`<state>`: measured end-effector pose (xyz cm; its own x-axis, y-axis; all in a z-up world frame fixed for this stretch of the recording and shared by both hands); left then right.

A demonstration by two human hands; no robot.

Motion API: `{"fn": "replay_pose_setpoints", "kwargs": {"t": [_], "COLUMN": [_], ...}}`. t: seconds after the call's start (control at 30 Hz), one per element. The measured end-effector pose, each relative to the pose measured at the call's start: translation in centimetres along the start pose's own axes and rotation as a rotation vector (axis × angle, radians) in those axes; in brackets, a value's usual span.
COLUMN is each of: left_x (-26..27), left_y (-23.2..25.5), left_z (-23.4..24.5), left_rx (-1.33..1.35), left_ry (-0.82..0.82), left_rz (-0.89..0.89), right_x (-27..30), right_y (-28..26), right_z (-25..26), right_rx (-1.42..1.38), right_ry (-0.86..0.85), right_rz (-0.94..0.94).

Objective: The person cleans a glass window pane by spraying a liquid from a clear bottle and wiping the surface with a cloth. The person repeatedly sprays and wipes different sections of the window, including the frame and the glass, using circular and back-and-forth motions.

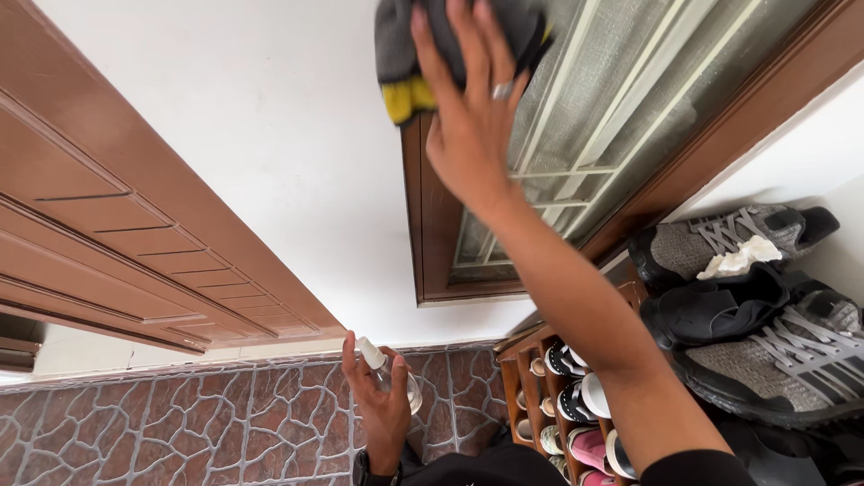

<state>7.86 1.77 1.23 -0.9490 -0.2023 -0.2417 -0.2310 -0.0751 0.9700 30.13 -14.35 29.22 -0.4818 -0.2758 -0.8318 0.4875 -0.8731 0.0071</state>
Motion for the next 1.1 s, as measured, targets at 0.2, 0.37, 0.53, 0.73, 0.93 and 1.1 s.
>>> {"fn": "replay_pose_setpoints", "kwargs": {"t": [0.2,0.37,0.53,0.73,0.93,1.1], "left_x": [-0.6,-0.9,-1.2,-1.6,-0.9,-1.8], "left_y": [-1.4,0.9,0.6,-0.9,-0.7,-1.4], "left_z": [1.3,3.2,2.7,-0.4,-0.2,-2.0], "left_rx": [0.076,-0.004,0.084,0.035,0.047,0.001], "left_ry": [0.096,0.143,0.137,0.027,0.039,-0.034], "left_rz": [0.182,0.085,0.09,0.148,0.086,0.063], "right_x": [5.3,9.6,9.9,9.1,9.0,5.3], "right_y": [3.1,16.5,15.9,11.9,22.1,9.8], "right_z": [-0.4,4.5,0.5,-1.5,3.7,-1.5], "right_rx": [-0.007,-0.411,-0.555,-0.749,-0.692,-0.546], "right_ry": [-0.037,0.622,0.563,0.325,0.765,0.208], "right_rz": [-0.038,-0.439,-0.451,-0.318,-0.666,-0.291]}}
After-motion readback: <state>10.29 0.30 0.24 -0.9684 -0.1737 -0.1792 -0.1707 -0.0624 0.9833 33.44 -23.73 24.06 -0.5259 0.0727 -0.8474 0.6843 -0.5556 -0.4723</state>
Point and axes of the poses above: each hand's wrist, its own x-axis away from the middle knuckle, its own z-axis out of the back of the hand, y = z × x, the point moved 9 cm from there along -x, towards the middle knuckle, and after that the axes turned 10 degrees about -y, right-handed, at the moved point
